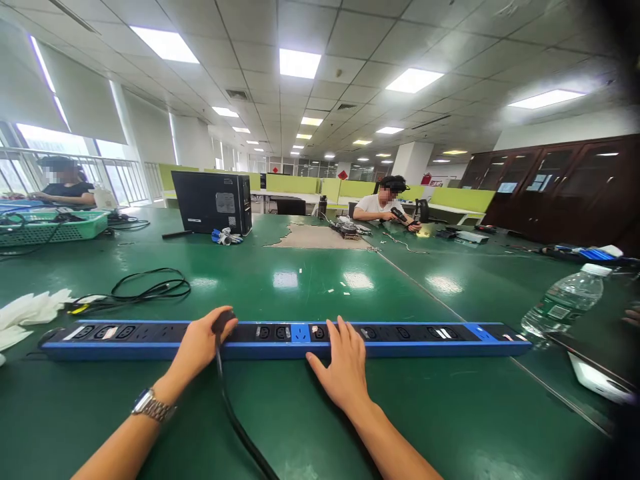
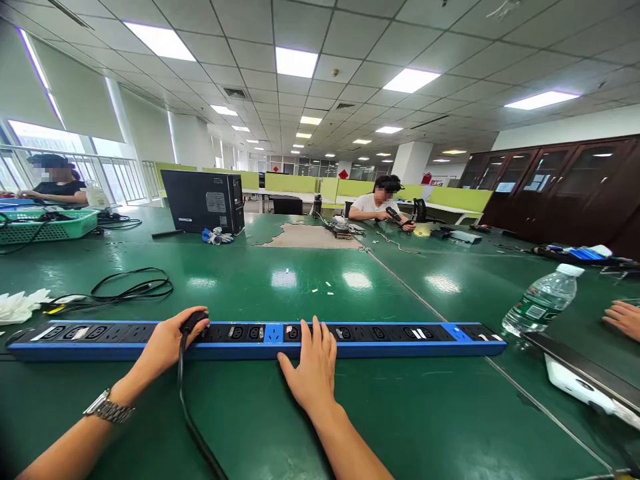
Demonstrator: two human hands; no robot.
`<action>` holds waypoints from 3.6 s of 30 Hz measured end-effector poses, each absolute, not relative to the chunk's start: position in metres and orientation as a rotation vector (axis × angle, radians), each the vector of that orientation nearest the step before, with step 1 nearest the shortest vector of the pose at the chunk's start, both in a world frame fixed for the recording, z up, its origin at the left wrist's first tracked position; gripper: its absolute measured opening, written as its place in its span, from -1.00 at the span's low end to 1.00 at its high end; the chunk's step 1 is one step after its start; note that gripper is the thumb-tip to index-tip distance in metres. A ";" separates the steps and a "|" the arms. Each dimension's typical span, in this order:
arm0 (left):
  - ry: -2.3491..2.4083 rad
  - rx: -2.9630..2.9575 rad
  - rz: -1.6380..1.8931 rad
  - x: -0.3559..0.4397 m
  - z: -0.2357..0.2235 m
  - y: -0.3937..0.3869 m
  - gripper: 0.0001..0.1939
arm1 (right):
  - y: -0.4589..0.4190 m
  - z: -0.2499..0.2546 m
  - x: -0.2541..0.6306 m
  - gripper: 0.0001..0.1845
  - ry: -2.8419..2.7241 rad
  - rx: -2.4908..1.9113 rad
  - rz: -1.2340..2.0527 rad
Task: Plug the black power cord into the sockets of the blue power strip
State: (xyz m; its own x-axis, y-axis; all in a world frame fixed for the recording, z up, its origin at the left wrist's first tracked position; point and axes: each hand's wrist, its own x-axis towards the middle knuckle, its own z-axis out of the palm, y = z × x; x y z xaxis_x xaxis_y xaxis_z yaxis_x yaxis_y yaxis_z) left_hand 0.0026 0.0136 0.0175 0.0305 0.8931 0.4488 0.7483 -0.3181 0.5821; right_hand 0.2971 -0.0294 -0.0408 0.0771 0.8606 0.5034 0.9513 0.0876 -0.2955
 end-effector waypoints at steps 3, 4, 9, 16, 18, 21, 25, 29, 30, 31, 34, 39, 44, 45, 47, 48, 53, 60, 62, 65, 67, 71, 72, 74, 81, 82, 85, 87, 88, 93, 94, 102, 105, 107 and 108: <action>1.576 2.252 1.032 -0.001 0.014 0.012 -0.52 | -0.028 -0.038 0.293 -0.31 -1.788 -1.795 -0.201; 1.533 2.307 0.999 0.002 0.015 0.011 -0.55 | -0.027 -0.037 0.292 -0.31 -1.785 -1.797 -0.204; 1.571 2.486 0.743 0.022 0.031 0.006 -0.64 | -0.029 -0.033 0.288 -0.33 -1.771 -1.772 -0.208; 1.629 2.558 0.590 0.020 0.022 0.005 -0.52 | -0.036 -0.017 0.268 -0.40 -1.848 -1.604 -0.124; 1.659 2.537 0.670 0.016 0.012 0.003 -0.25 | -0.032 -0.007 0.247 -0.43 -1.909 -1.488 -0.048; 1.785 2.482 0.799 0.010 0.000 0.001 -0.05 | -0.020 0.005 0.205 -0.41 -2.007 -1.326 0.056; 1.814 2.486 0.807 0.006 -0.005 0.001 -0.13 | 0.001 0.014 0.163 -0.59 -2.149 -1.190 0.086; 1.811 2.481 0.785 0.006 -0.004 0.002 -0.12 | 0.008 0.029 0.182 -0.70 -1.843 -1.130 0.094; 1.811 2.478 0.780 0.006 -0.003 0.002 -0.10 | 0.006 0.032 0.199 -0.66 -1.712 -1.134 0.092; 1.811 2.473 0.775 0.006 -0.002 0.002 -0.09 | 0.004 0.034 0.219 -0.62 -1.611 -1.140 0.094; 1.809 2.452 0.773 0.008 0.002 0.001 -0.08 | -0.006 0.026 0.290 -0.54 -1.437 -1.244 0.171; 1.821 2.433 0.794 0.009 0.005 -0.001 -0.08 | -0.014 -0.008 0.367 -0.56 -1.527 -1.444 0.239; 1.834 2.458 0.783 0.008 0.003 -0.001 -0.11 | -0.014 -0.009 0.381 -0.59 -1.648 -1.469 0.120; 1.835 2.461 0.781 0.008 0.003 -0.001 -0.11 | -0.014 -0.008 0.383 -0.60 -1.671 -1.470 0.108; 1.835 2.461 0.781 0.007 0.002 0.000 -0.12 | -0.013 -0.005 0.386 -0.62 -1.733 -1.466 0.090; 1.834 2.459 0.778 0.006 0.002 0.001 -0.12 | -0.013 -0.005 0.387 -0.63 -1.770 -1.463 0.078; 1.754 2.474 0.795 0.020 0.008 0.000 -0.20 | -0.015 -0.012 0.387 -0.65 -1.943 -1.444 -0.042; 1.191 2.568 0.953 0.149 0.021 -0.003 -0.46 | -0.027 -0.039 0.402 -0.06 -1.772 -1.707 -0.265; 1.102 2.586 0.902 0.193 0.020 0.000 -0.38 | -0.027 -0.046 0.406 -0.13 -1.793 -1.730 -0.316; 1.091 2.602 0.810 0.241 0.017 0.005 -0.49 | -0.026 -0.051 0.408 -0.26 -1.844 -1.733 -0.380; 1.132 2.580 0.835 0.256 0.018 0.007 -0.68 | -0.026 -0.050 0.406 -0.31 -1.842 -1.764 -0.389; 1.255 2.331 1.336 0.235 0.038 0.008 -0.69 | -0.028 -0.046 0.402 -0.26 -1.821 -1.820 -0.354; 1.285 2.233 1.485 0.219 0.043 0.009 -0.66 | -0.029 -0.045 0.402 -0.24 -1.818 -1.830 -0.339; 1.323 2.115 1.616 0.173 0.051 0.012 -0.60 | -0.029 -0.043 0.400 -0.22 -1.810 -1.855 -0.307; 1.603 2.088 1.194 0.019 0.021 0.011 -0.43 | -0.024 -0.044 0.396 -0.23 -1.770 -1.907 -0.298; 1.590 2.118 1.141 0.012 0.017 0.009 -0.43 | -0.023 -0.044 0.396 -0.23 -1.768 -1.908 -0.294; 1.466 2.242 1.072 0.010 0.011 0.006 -0.51 | -0.021 -0.041 0.394 -0.24 -1.737 -1.930 -0.221; 1.412 2.309 1.062 0.016 0.013 0.007 -0.57 | -0.021 -0.035 0.387 -0.26 -1.683 -1.926 -0.146; 1.409 2.333 1.059 0.019 0.015 0.008 -0.58 | -0.022 -0.032 0.382 -0.28 -1.653 -1.904 -0.108; 1.524 2.414 0.955 0.021 0.023 0.011 -0.64 | -0.028 -0.011 0.346 -0.39 -1.633 -1.661 0.015; 1.542 2.427 0.924 0.020 0.023 0.010 -0.65 | -0.029 -0.007 0.338 -0.41 -1.643 -1.615 0.023; 1.628 2.498 0.779 0.016 0.009 0.000 -0.20 | -0.020 0.023 0.244 -0.43 -1.966 -1.369 0.202; 1.738 2.476 0.802 0.013 0.002 -0.003 -0.03 | -0.009 0.029 0.197 -0.41 -2.134 -1.284 0.172; 1.769 2.475 0.826 0.012 -0.001 -0.003 -0.10 | -0.003 0.029 0.177 -0.53 -2.210 -1.249 0.109; 1.769 2.477 0.835 0.012 -0.003 -0.003 -0.11 | 0.000 0.027 0.172 -0.62 -2.229 -1.233 0.081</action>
State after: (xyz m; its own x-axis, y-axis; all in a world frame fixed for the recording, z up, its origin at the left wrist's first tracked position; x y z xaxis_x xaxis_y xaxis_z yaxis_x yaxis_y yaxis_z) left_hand 0.0119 -0.0026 -0.0025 0.2316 0.8757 0.4238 0.8837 -0.3716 0.2847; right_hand 0.1718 0.0000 0.0269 -0.4010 0.7921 0.4602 0.7564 0.5697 -0.3214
